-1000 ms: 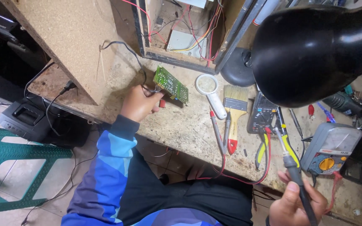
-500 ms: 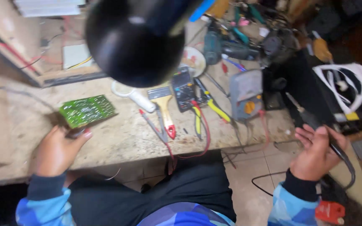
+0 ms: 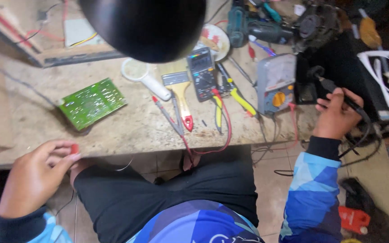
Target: Inspecting, cleaning, and repairing a circuit board using a hairdryer, magnifying glass, multimeter, and soldering iron.
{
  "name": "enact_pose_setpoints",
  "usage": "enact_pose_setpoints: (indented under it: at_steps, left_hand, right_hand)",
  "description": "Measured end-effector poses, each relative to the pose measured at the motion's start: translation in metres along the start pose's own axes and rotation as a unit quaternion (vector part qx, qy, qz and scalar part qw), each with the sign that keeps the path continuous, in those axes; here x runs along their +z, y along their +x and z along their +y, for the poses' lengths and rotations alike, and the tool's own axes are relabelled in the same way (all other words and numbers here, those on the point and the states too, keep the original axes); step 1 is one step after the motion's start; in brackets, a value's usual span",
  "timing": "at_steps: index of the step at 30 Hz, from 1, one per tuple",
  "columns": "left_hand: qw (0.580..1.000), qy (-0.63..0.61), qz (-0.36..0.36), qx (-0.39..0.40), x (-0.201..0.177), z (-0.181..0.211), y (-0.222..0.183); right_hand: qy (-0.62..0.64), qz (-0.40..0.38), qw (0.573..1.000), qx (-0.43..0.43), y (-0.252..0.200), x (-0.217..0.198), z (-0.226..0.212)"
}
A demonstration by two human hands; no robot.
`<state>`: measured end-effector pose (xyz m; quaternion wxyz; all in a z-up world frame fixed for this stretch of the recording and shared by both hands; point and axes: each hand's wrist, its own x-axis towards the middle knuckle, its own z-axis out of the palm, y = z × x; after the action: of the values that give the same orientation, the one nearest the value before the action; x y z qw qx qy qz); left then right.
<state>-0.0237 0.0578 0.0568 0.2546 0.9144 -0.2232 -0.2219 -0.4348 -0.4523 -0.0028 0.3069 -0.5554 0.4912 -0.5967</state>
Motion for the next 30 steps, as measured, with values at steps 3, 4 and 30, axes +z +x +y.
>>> enact_pose_setpoints:
  at_steps: [3,4,30]
  left_hand:
    - [0.977,-0.198,0.023,0.078,0.019,0.027,-0.013]
    - [0.942,-0.314,0.011,0.115,0.027,0.042,-0.011]
    - [0.832,-0.538,0.032,0.135,0.117,0.057,0.058]
  right_hand:
    - [0.007,-0.023,0.997,0.069,0.008,0.018,0.009]
    - [0.016,-0.033,0.991,0.126,0.013,0.022,0.009]
    - [-0.251,-0.505,0.711,-0.419,-0.225,0.260,-0.132]
